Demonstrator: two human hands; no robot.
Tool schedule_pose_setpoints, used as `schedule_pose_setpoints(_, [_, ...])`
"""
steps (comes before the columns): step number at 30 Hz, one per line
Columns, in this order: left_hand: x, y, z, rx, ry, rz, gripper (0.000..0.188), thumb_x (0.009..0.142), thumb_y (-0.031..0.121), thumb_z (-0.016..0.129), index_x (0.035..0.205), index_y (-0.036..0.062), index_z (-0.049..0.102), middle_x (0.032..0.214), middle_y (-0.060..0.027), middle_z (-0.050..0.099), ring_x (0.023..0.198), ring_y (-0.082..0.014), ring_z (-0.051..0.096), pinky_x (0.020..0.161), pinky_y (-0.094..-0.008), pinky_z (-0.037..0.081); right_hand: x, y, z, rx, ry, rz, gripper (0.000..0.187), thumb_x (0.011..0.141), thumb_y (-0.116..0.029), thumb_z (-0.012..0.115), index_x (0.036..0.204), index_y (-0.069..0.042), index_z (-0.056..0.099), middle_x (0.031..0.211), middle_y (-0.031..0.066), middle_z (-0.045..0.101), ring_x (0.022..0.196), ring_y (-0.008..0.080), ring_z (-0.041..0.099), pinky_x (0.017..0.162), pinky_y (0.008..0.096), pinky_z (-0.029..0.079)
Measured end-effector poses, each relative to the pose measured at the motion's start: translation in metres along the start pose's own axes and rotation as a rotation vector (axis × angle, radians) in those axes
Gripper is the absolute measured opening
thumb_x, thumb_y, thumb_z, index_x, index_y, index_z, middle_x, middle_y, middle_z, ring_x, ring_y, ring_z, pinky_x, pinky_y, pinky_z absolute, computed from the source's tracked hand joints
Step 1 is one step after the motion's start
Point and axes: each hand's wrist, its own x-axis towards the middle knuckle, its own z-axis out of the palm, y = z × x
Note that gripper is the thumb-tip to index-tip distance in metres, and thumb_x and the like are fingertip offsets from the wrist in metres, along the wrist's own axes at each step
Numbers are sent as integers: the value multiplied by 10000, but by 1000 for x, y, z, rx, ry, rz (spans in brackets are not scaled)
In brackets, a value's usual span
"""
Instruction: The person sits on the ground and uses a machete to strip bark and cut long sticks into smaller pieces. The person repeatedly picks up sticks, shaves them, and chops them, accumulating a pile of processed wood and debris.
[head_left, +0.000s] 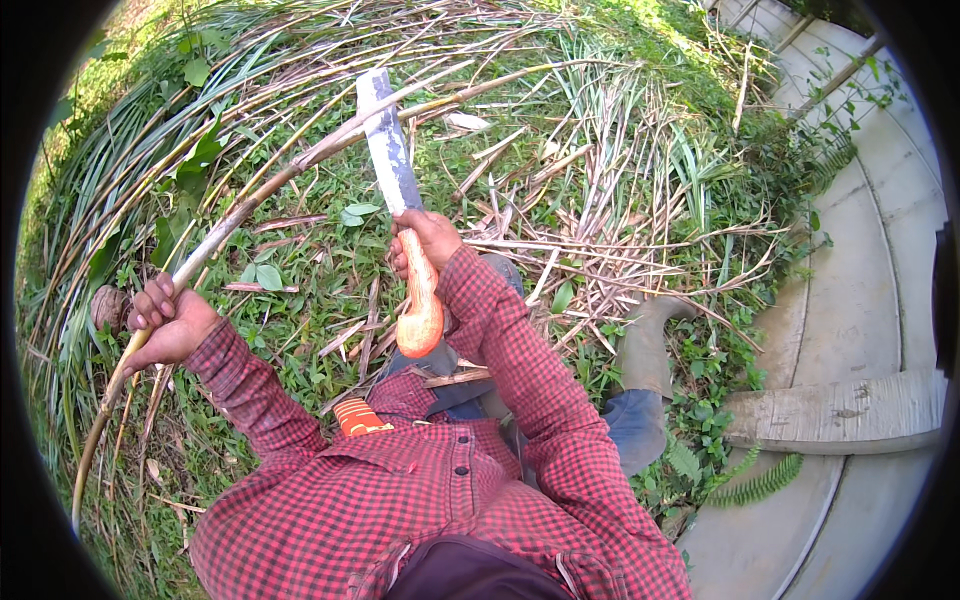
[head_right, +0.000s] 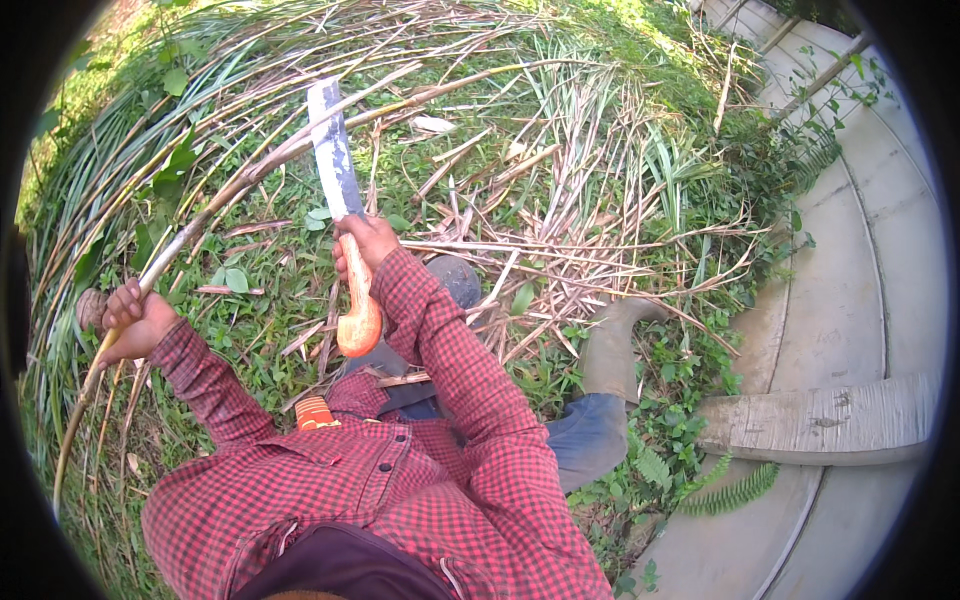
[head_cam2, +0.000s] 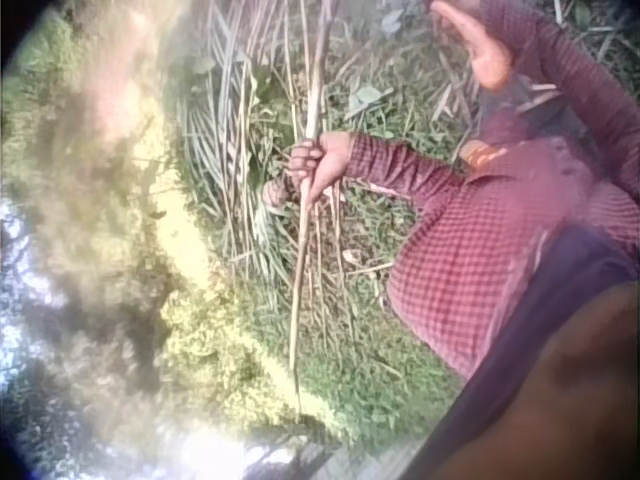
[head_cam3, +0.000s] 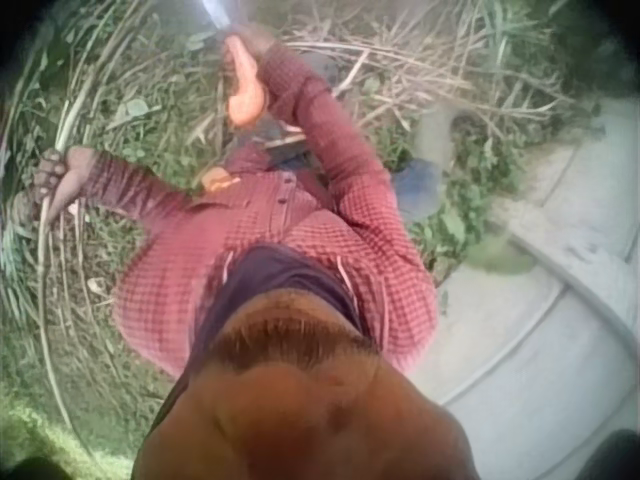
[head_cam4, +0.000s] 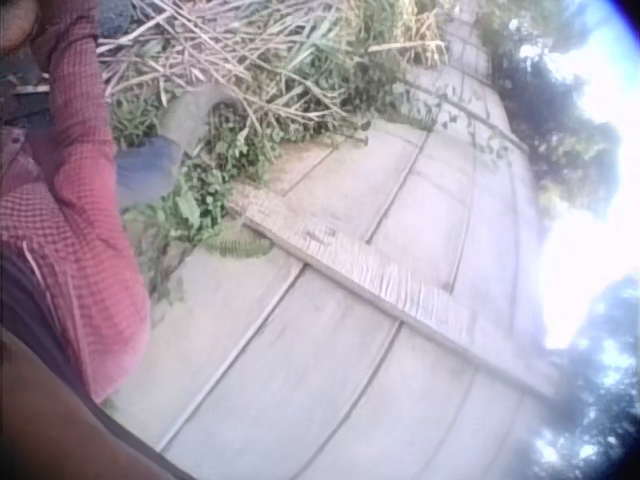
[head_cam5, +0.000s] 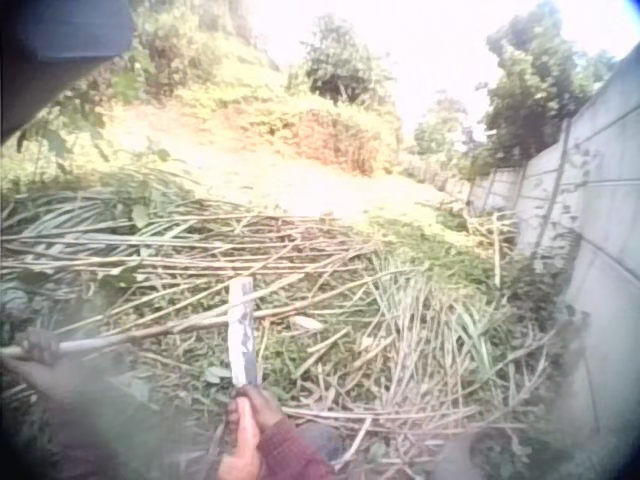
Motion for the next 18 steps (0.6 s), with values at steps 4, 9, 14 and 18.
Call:
schedule_pose_setpoints(4, [-10, -13, -4, 36, -14, 15, 731, 669, 808, 194, 558, 118, 409, 482, 7, 303, 450, -125, 284, 510, -293, 281, -37, 9, 24, -365, -174, 126, 246, 800, -267, 565, 835, -31, 505, 555, 49, 531, 394, 130, 510, 361, 257, 426])
schedule_pose_setpoints(9, [-8, -16, -6, -23, -47, -47, 732, 656, 808, 222, 574, 115, 446, 504, 6, 334, 479, -139, 313, 557, -302, 302, -8, 20, 1, -64, -32, -3, 217, 809, -246, 545, 795, -38, 487, 556, 63, 519, 402, 140, 490, 349, 258, 406])
schedule_pose_setpoints(14, [-2, -23, -21, 17, 27, -86, 768, 638, 812, 186, 578, 95, 454, 530, -36, 427, 528, -185, 423, 630, -356, 378, 7, 7, -27, 164, 125, -22, 207, 802, -254, 533, 771, -61, 466, 544, 40, 484, 407, 125, 449, 347, 258, 378])
schedule_pose_setpoints(18, [-2, -34, -35, 20, 51, -101, 800, 651, 808, 142, 631, 82, 479, 592, -77, 464, 589, -221, 468, 707, -394, 404, -21, 20, -11, -192, -42, 130, 219, 803, -254, 552, 780, -47, 486, 555, 44, 514, 401, 126, 494, 349, 257, 401])
